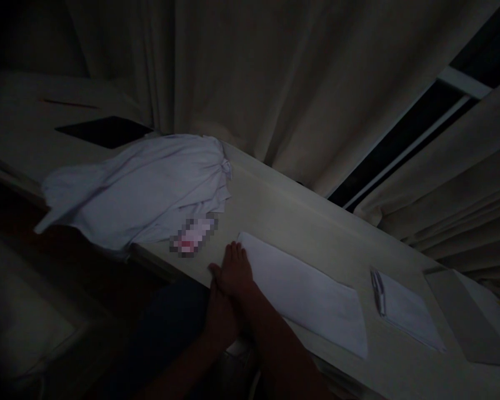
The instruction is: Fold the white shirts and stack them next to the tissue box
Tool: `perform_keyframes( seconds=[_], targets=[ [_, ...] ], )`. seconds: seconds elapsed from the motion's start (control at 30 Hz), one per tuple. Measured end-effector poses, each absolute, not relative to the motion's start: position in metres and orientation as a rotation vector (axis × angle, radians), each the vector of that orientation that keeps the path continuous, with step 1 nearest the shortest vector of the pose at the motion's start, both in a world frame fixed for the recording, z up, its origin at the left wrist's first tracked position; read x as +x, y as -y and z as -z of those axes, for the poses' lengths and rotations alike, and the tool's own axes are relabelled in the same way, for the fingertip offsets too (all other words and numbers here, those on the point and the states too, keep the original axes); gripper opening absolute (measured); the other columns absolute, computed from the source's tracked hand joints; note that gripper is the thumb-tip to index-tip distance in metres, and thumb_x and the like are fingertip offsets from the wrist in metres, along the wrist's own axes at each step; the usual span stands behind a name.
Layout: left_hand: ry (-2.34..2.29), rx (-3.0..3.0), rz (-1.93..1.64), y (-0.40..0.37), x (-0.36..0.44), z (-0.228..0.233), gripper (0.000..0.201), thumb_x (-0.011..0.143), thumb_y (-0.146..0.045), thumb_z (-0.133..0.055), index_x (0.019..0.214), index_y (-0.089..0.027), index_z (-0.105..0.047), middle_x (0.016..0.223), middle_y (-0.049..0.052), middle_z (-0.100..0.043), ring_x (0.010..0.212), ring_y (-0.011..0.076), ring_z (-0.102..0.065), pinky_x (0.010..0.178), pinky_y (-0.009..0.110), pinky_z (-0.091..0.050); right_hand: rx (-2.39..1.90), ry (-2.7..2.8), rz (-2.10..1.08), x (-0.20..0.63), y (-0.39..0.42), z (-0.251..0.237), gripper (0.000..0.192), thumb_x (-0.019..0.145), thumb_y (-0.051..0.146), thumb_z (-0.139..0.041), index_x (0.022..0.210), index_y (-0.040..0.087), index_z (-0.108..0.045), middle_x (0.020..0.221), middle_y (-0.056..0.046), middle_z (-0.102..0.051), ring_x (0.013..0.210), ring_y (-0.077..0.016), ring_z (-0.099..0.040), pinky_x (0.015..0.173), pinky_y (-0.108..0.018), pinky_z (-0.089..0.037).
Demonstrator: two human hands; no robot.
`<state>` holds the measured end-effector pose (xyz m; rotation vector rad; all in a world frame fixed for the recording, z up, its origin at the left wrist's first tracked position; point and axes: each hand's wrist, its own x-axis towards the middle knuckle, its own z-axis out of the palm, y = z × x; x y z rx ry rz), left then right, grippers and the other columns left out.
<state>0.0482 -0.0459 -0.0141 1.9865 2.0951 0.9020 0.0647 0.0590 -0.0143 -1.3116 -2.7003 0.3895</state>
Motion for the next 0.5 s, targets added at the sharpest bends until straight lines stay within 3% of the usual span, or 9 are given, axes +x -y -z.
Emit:
perform_keyframes(
  seconds=[0.2,0.5],
  targets=[
    [-2.161,1.861,-0.901,0.052,0.047,0.033,0.068,0.08,-0.03,-0.05,0.145,-0.013,-0.04,0.148,0.016,-0.043,0.142,0.0349,-0.027,0.115,0.058,-0.019,-1.326,2.683,-0.493,0.054,-0.09,0.012,0.088,0.094,0.068,-0.024,0.152,0.001,-0.021,0.159,-0.018,-0.011,0.148,-0.0283,-0.003,0.119,-0.046,-0.008],
    [-2.26,1.88,-0.886,0.047,0.045,0.036,0.076,0.081,-0.038,-0.052,0.146,-0.003,-0.034,0.148,0.023,-0.041,0.143,0.0356,-0.027,0.115,0.057,-0.016,-1.289,2.672,-0.536,0.053,-0.113,0.006,0.092,0.093,0.07,-0.025,0.151,0.0,-0.022,0.159,-0.019,-0.013,0.148,-0.0285,-0.004,0.12,-0.043,-0.009]
  ],
)
